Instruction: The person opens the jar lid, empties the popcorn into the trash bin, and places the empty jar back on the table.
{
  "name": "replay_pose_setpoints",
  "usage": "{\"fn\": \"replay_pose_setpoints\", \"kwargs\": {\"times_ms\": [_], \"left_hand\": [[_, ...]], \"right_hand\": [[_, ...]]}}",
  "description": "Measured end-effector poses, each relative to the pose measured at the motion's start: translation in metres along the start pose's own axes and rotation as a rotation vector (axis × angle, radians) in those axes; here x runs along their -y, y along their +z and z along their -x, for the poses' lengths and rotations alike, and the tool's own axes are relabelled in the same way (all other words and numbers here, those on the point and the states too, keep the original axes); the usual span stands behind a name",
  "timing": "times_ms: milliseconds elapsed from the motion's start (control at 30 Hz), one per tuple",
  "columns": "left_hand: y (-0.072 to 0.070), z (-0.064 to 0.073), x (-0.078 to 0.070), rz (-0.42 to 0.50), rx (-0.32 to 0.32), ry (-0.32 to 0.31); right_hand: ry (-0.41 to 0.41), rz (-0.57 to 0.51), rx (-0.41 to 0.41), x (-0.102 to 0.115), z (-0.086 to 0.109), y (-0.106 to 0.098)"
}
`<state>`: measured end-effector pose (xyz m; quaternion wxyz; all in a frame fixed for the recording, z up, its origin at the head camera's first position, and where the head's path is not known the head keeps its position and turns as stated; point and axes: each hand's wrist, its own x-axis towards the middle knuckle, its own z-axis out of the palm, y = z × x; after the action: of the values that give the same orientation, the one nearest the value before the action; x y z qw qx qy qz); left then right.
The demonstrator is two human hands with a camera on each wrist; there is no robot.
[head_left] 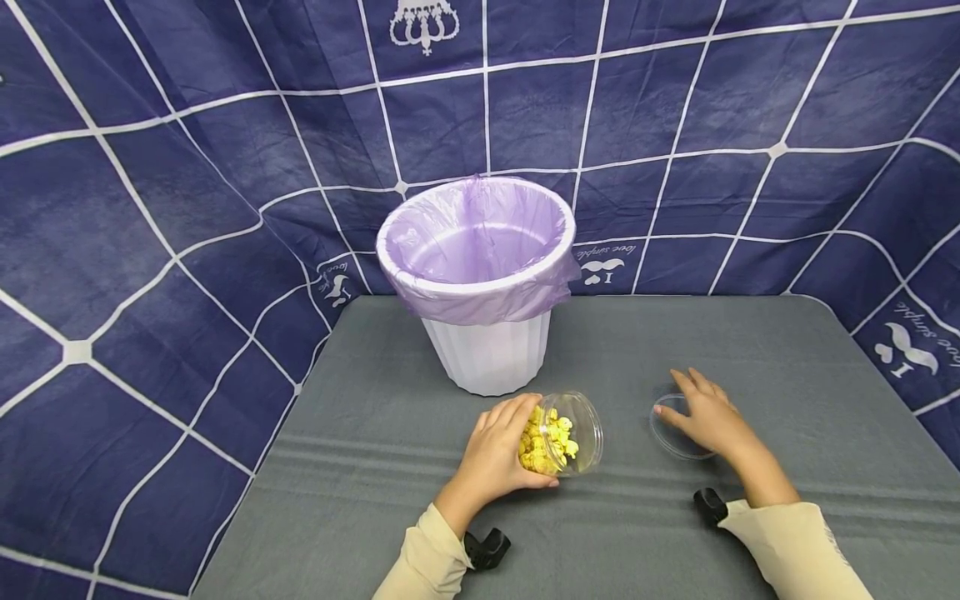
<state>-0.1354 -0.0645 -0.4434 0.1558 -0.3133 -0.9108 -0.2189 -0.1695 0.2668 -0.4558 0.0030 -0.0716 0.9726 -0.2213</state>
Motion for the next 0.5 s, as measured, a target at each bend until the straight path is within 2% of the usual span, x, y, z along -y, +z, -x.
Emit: {"fn": "replay_pose_setpoints", "kwargs": {"times_ms": [167, 300, 400, 500], "left_hand": [[-0.001, 0.000, 0.001, -0.012, -0.001, -0.002], [-0.002, 0.000, 0.001, -0.008, 0.000, -0.005], [-0.002, 0.000, 0.001, -0.008, -0.001, -0.007], [-0.001, 0.001, 0.001, -0.008, -0.007, -0.009]], "right_hand": [[-0.064, -0.122, -0.113, 0.026, -0.013, -0.029], [-0.114, -0.297, -0.195, 0.047, -0.023, -0.048], [-0.180, -0.488, -0.234, 0.063, -0.031, -0.060], [-0.244, -0.694, -0.225, 0.081, -0.037, -0.072]]}}
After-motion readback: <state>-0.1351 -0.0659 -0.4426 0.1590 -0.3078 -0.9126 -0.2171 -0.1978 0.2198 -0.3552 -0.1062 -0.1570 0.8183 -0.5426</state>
